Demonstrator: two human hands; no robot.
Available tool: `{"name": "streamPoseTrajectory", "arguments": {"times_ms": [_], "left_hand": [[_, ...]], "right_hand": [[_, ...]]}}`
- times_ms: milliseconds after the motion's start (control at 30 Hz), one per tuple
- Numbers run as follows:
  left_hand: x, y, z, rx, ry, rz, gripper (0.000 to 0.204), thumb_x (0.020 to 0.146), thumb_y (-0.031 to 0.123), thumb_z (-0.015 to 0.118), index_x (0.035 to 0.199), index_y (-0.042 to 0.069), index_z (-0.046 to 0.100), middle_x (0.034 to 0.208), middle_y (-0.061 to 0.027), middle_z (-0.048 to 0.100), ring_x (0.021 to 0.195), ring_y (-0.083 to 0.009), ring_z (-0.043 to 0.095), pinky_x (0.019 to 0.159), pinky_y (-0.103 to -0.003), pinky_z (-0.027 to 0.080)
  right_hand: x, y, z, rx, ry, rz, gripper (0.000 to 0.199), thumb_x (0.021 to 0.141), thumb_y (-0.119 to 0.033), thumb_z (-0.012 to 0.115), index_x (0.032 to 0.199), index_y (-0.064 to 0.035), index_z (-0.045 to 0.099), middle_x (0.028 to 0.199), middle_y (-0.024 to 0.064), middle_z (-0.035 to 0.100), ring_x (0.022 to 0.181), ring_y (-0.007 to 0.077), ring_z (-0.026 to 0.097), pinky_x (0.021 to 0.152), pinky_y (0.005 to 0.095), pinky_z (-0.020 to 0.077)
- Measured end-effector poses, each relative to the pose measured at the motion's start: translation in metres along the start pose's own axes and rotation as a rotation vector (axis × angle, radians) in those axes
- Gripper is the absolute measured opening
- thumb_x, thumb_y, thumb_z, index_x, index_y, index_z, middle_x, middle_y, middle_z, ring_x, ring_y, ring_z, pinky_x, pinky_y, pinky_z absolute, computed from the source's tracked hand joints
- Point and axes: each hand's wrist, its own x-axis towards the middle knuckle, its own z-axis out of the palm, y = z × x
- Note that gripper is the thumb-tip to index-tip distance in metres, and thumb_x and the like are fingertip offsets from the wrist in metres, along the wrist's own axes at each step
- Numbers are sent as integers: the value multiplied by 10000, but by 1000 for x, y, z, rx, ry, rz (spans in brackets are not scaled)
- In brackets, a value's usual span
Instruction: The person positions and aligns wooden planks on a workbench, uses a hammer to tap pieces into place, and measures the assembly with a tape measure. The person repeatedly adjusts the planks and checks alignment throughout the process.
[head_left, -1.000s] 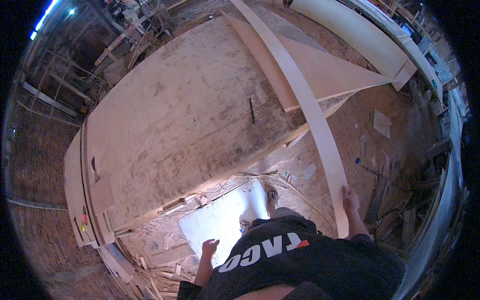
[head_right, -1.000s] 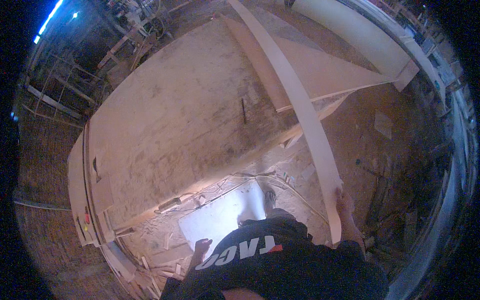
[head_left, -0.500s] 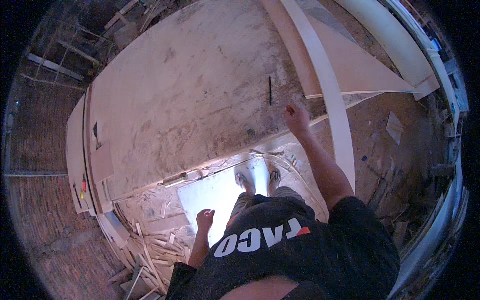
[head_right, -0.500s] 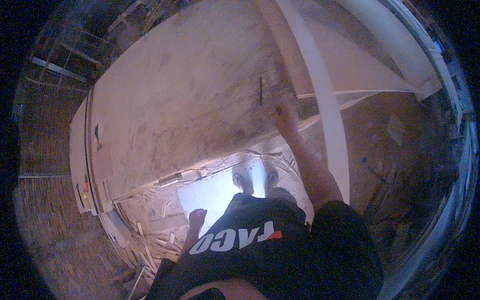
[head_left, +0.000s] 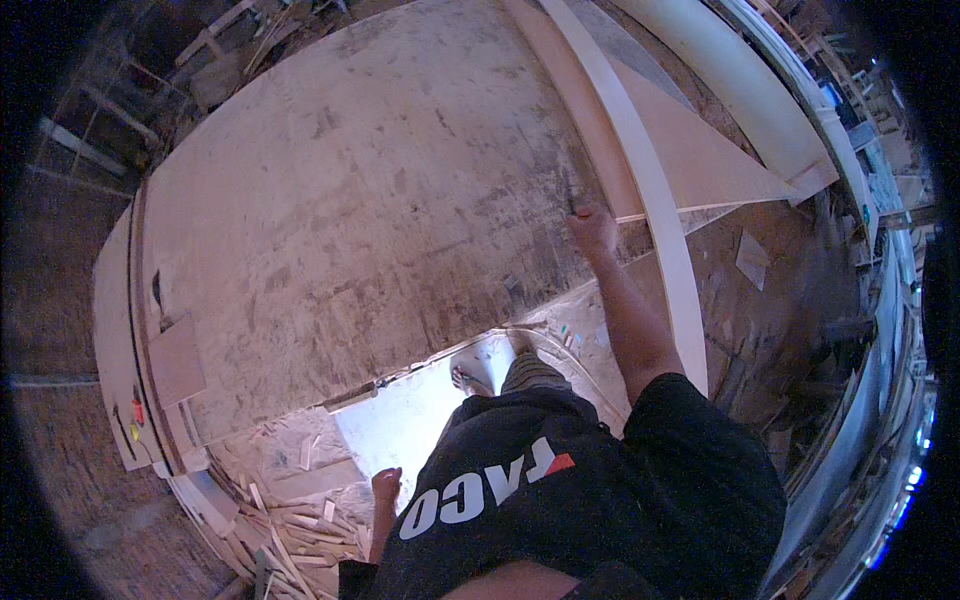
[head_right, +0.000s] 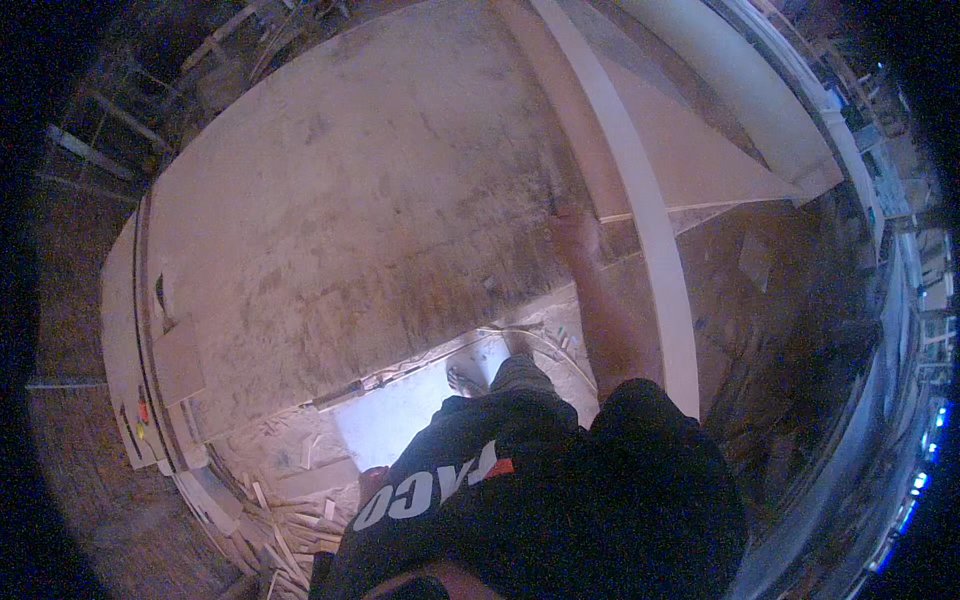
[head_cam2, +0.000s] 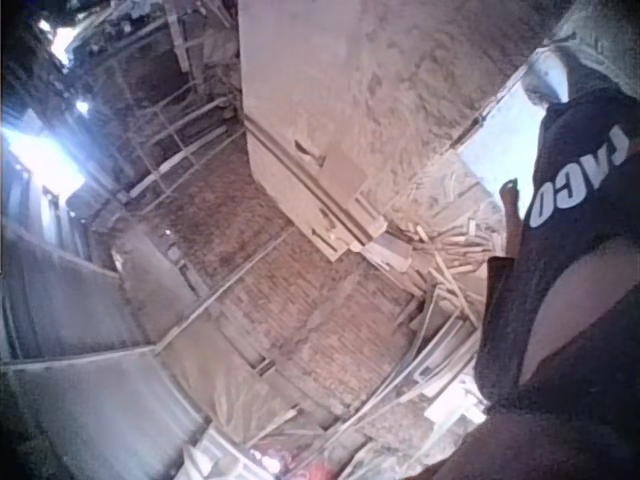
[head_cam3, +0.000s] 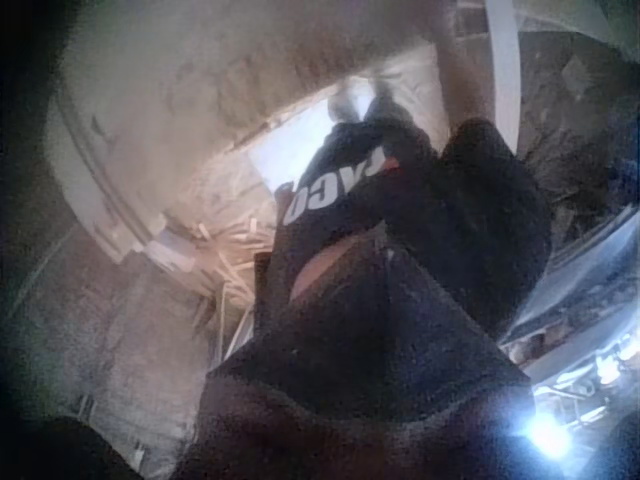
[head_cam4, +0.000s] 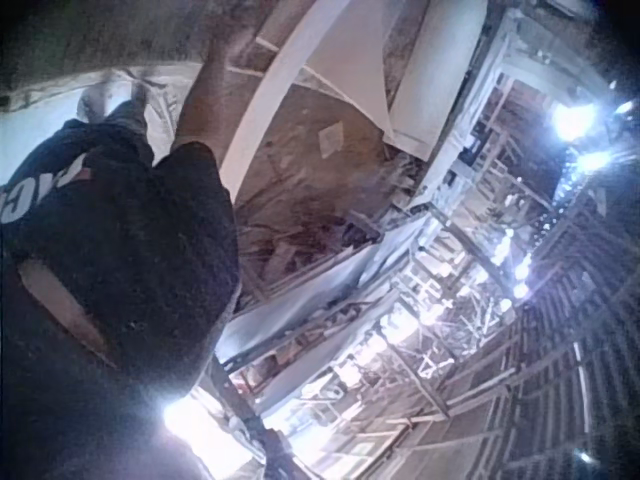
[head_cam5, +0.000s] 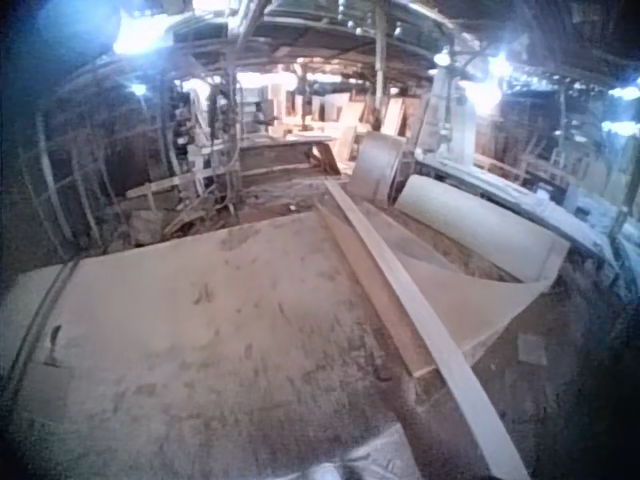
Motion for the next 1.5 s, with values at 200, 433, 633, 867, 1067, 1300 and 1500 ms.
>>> {"name": "streamPoseTrajectory", "arguments": {"times_ms": [200, 433, 633, 867, 1067, 1300, 1500], "left_hand": [[19, 3, -2, -591, 116, -391, 415, 898, 358, 781, 1052, -26, 762, 823, -131, 763, 666, -206, 725, 667, -347, 585], [16, 95, -23, -652, 166, -446, 408, 905, 266, 791, 1157, -48, 721, 973, -171, 762, 786, -213, 721, 700, -325, 584], [18, 139, -6, -659, 108, -524, 482, 904, 303, 792, 1215, -51, 693, 1000, -168, 754, 802, -192, 705, 713, -324, 563], [-3, 161, 36, -600, 150, -474, 423, 892, 298, 785, 1133, -47, 733, 916, -170, 769, 737, -204, 718, 694, -352, 577], [-22, 171, 68, -616, 230, -487, 443, 872, 371, 781, 1087, -16, 766, 1003, -196, 773, 874, -260, 751, 821, -379, 596], [-47, 183, 79, -494, 253, -582, 508, 852, 465, 769, 1086, 14, 777, 1058, -203, 766, 994, -326, 745, 938, -429, 578], [-66, 168, 79, -514, 337, -576, 504, 857, 464, 797, 1086, 15, 774, 1013, -167, 774, 912, -266, 737, 826, -376, 584]], "right_hand": [[71, 24, -53, -251, 109, 57, 227, 846, -252, 747, 1017, -109, 788, 946, 168, 759, 870, 358, 729, 822, 473, 581], [-7, 21, 43, 103, -695, -782, 241, 870, -146, 703, 1103, -86, 721, 1078, 161, 665, 1033, 382, 665, 861, 477, 558], [-65, -74, 12, -256, -981, -735, 287, 840, -202, 721, 1117, -131, 699, 1170, 149, 618, 1058, 400, 660, 872, 515, 543], [-49, -62, 26, -105, -1044, -872, 193, 831, -216, 728, 949, -67, 698, 972, 169, 671, 962, 404, 670, 819, 522, 538], [36, 17, 11, 34, -899, -650, 283, 850, -261, 736, 964, -6, 693, 976, 186, 712, 913, 404, 670, 809, 477, 537], [99, 7, -86, -268, -433, -341, 247, 840, -168, 714, 1049, -50, 656, 1018, 221, 683, 953, 396, 667, 845, 498, 530], [75, 7, 16, -59, -337, -914, 314, 803, -183, 807, 1070, -63, 692, 1031, 158, 686, 940, 346, 676, 849, 449, 544]]}}
